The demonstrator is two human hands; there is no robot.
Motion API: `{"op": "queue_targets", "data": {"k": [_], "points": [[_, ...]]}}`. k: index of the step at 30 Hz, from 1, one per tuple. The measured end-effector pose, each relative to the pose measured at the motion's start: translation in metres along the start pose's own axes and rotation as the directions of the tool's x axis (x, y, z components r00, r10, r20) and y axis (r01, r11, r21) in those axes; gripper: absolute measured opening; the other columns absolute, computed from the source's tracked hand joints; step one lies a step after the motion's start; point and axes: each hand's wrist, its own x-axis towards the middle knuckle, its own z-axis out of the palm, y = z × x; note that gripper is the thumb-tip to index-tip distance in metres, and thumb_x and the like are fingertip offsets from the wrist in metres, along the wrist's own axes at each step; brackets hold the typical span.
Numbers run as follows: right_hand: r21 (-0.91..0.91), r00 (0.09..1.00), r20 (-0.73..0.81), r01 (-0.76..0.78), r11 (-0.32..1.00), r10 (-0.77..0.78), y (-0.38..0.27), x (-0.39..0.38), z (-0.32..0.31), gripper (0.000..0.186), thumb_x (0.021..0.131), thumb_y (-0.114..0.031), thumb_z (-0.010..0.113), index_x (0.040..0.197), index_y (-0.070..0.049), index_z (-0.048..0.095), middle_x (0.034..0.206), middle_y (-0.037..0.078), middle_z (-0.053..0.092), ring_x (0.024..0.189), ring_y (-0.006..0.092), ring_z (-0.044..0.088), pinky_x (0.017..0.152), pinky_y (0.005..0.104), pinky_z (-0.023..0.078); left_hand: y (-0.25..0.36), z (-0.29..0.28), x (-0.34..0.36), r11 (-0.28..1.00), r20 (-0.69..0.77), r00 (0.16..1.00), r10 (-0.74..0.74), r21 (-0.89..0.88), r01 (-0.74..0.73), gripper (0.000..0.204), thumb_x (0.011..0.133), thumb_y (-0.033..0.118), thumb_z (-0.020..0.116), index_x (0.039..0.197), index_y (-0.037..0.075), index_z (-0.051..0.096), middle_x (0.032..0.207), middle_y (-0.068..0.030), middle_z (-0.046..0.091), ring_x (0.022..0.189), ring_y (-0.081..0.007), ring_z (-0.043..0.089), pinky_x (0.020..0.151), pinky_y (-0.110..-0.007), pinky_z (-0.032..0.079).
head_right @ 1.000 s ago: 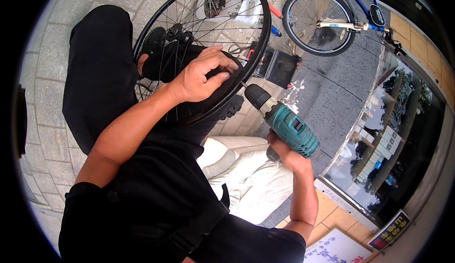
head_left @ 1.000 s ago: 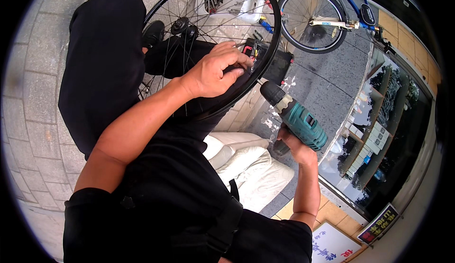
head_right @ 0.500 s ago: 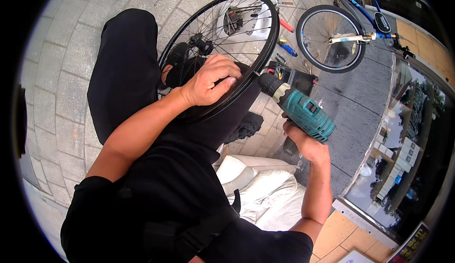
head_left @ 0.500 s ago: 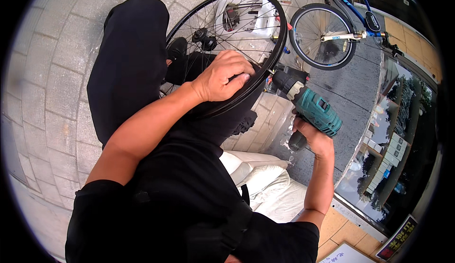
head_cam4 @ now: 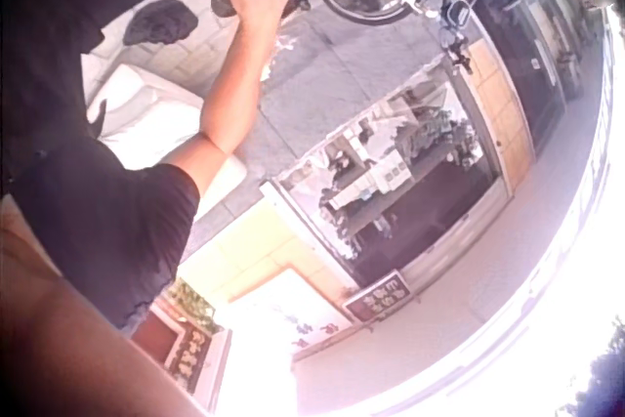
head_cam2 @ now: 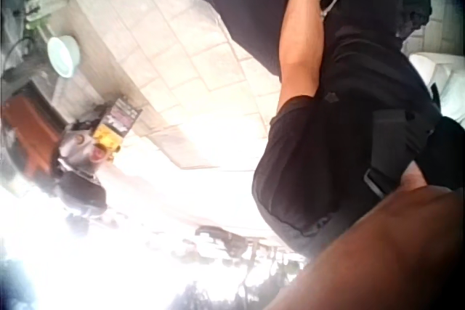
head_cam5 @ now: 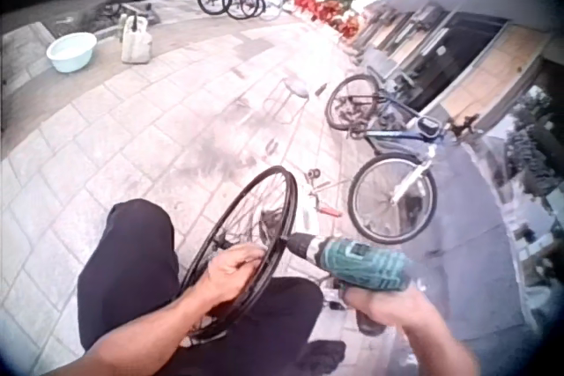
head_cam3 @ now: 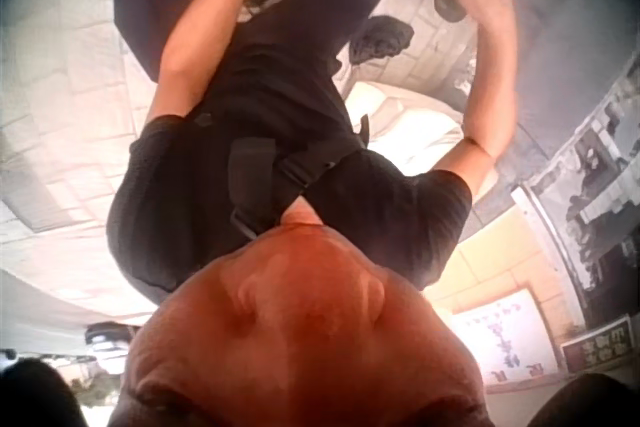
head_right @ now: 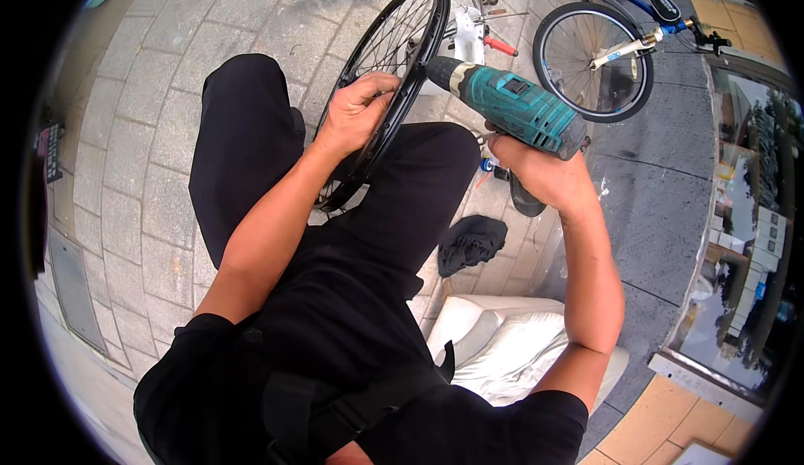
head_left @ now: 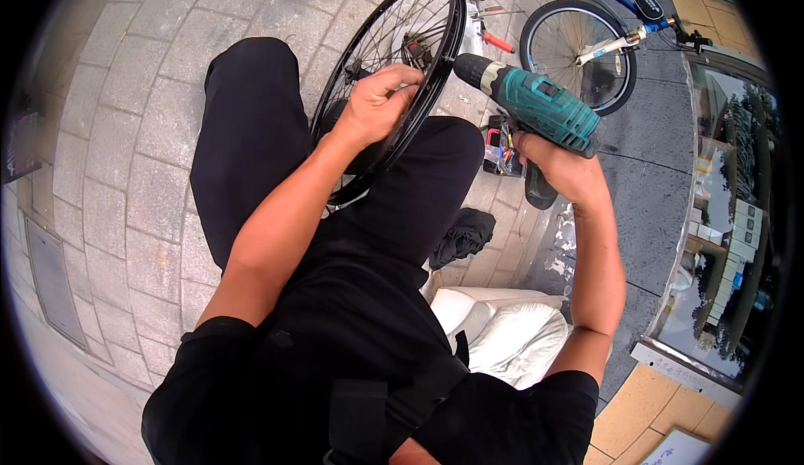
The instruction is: The person uses a cordless drill to tighten or loosen spokes on a bicycle wheel held between their legs. They repeatedly reposition the wheel and apply the drill to different spoke nipples around the rim.
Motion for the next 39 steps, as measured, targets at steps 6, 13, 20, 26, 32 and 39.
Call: {"op": "queue_targets", "data": {"k": [6,13,20,26,32,39], "points": [[-0.026,0.991,0.034,0.129,0.991,-0.128,-0.017,0.003,0.003,0.034,0.084,-0.005,0.068,0.118,-0.005,0.074,0.091,0.005,0.073,0.081,0.0139,0.063,0.078,0.0334,0.056,0.014,-0.015,0.000,0.992,0.000,0.999,0.040,0.119,-0.040,0.020,0.099,-0.013,0.061,0.114,-0.006,0.072,0.114,-0.0131,0.073,0.106,-0.0210,0.070,0.096,-0.030,0.053],[0.082,0.997,0.010,0.081,0.993,-0.082,-0.029,0.010,0.000,0.031,0.083,-0.003,0.067,0.114,-0.003,0.073,0.086,0.002,0.068,0.078,0.0113,0.060,0.074,0.0315,0.054,0.025,-0.017,0.000,0.988,-0.018,1.000,-0.009,0.153,0.011,0.018,0.103,-0.010,0.061,0.116,-0.007,0.072,0.114,-0.0107,0.073,0.105,-0.0156,0.069,0.093,-0.028,0.053],[0.082,0.999,0.033,0.034,0.996,-0.037,-0.021,-0.014,-0.013,0.022,0.086,-0.006,0.075,0.107,-0.001,0.077,0.082,0.001,0.071,0.072,0.0103,0.063,0.066,0.0326,0.054,0.024,-0.019,0.000,0.988,-0.048,0.997,-0.060,0.141,0.067,0.015,0.105,-0.007,0.062,0.117,-0.007,0.071,0.115,-0.0077,0.071,0.100,-0.0119,0.066,0.087,-0.025,0.053],[0.092,0.997,0.065,0.044,0.995,-0.050,-0.008,-0.015,-0.011,0.027,0.086,-0.006,0.076,0.113,-0.002,0.076,0.090,0.003,0.074,0.080,0.0119,0.065,0.075,0.0334,0.056,0.023,-0.017,0.004,0.997,-0.083,0.996,-0.044,0.056,0.048,0.015,0.101,-0.008,0.063,0.112,-0.004,0.071,0.107,-0.0106,0.073,0.098,-0.0171,0.069,0.089,-0.028,0.054],[-0.041,0.999,0.019,0.038,0.998,-0.037,-0.012,-0.013,-0.014,0.031,0.083,-0.009,0.078,0.113,-0.005,0.076,0.091,0.008,0.076,0.082,0.0185,0.069,0.079,0.0362,0.057,0.024,-0.017,0.003,0.993,-0.047,0.999,-0.013,0.114,0.018,0.016,0.102,-0.010,0.061,0.115,-0.006,0.071,0.112,-0.0107,0.071,0.102,-0.0166,0.067,0.091,-0.028,0.053],[-0.101,0.993,0.022,0.119,0.988,-0.117,-0.006,-0.013,-0.023,0.028,0.081,-0.009,0.079,0.109,-0.004,0.077,0.094,0.010,0.078,0.085,0.0196,0.073,0.081,0.0364,0.058,0.022,-0.013,0.004,0.996,-0.065,0.997,-0.029,0.086,0.034,0.012,0.099,-0.008,0.065,0.110,-0.004,0.070,0.106,-0.0127,0.072,0.099,-0.0217,0.069,0.091,-0.030,0.053]]}}
